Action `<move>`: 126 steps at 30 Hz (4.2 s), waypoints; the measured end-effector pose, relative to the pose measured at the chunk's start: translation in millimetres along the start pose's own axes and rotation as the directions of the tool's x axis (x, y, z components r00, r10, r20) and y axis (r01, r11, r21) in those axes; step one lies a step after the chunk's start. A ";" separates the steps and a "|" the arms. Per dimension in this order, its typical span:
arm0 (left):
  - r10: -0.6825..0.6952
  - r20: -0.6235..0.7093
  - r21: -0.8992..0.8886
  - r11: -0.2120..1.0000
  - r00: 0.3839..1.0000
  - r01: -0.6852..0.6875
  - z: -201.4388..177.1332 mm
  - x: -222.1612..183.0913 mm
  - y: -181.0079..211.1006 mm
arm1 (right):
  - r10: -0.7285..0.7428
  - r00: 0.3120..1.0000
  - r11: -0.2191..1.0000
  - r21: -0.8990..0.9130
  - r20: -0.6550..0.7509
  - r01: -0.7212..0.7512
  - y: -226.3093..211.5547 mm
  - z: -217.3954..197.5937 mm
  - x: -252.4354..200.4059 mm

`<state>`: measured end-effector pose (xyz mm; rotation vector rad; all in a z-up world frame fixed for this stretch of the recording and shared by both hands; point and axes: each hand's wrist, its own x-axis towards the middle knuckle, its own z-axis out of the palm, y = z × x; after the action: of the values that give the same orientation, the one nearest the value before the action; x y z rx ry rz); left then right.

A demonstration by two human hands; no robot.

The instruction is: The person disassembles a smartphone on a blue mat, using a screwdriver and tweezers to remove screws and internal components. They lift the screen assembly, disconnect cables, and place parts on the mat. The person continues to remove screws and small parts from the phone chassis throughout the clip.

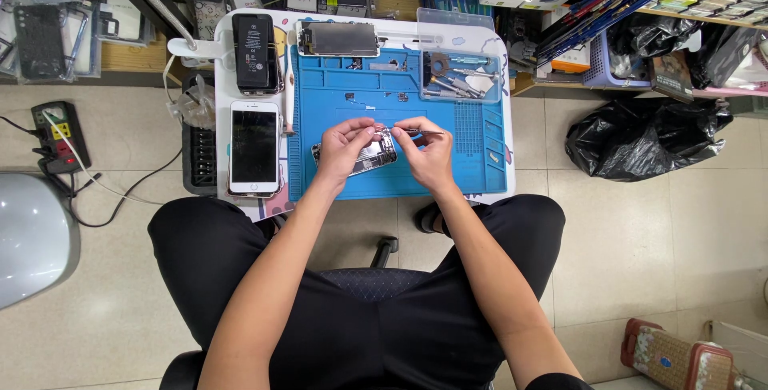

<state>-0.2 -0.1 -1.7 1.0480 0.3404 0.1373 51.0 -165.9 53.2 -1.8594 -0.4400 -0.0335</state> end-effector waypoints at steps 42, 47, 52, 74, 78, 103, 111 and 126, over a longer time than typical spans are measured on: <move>-0.087 0.012 0.137 0.987 0.996 0.084 0.2 1.1 -31.5 | 0.463 0.885 0.814 0.375 0.040 -0.443 21.8 18.3 14.5; -0.132 0.050 0.112 0.986 0.990 0.126 4.4 5.9 -54.3 | 0.459 0.888 0.842 0.322 -0.003 -0.434 10.1 45.9 37.0; -0.213 0.022 0.101 0.973 0.977 0.209 3.1 8.0 -41.8 | 0.396 0.916 0.913 0.130 -0.061 -0.386 17.3 74.9 55.9; -0.266 -0.185 0.018 0.962 0.946 0.274 -10.4 23.3 -48.9 | 0.342 0.925 0.858 -0.348 -0.165 -0.379 -0.2 116.3 68.8; -0.262 -0.175 -0.008 0.964 0.949 0.264 -9.0 22.7 -45.3 | 0.331 0.928 0.870 -0.326 -0.169 -0.369 -4.2 115.3 67.9; 0.131 0.225 0.971 0.051 0.965 -0.233 -21.3 -11.0 17.5 | 0.232 0.912 0.774 -0.632 0.339 0.038 1.1 -60.3 24.3; 0.047 0.251 0.968 0.006 0.967 -0.251 -19.3 -9.9 16.7 | 0.293 0.903 0.714 -0.700 0.316 0.013 -22.2 -48.0 10.2; 0.064 0.294 0.956 -0.029 0.954 -0.292 -9.7 -13.3 15.7 | 0.513 0.854 0.407 -0.901 0.088 -0.152 65.1 -74.6 16.4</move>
<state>-15.2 12.1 10.3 2.6523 0.0683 0.0009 101.3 -247.3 22.7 -3.0119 -0.2714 0.4668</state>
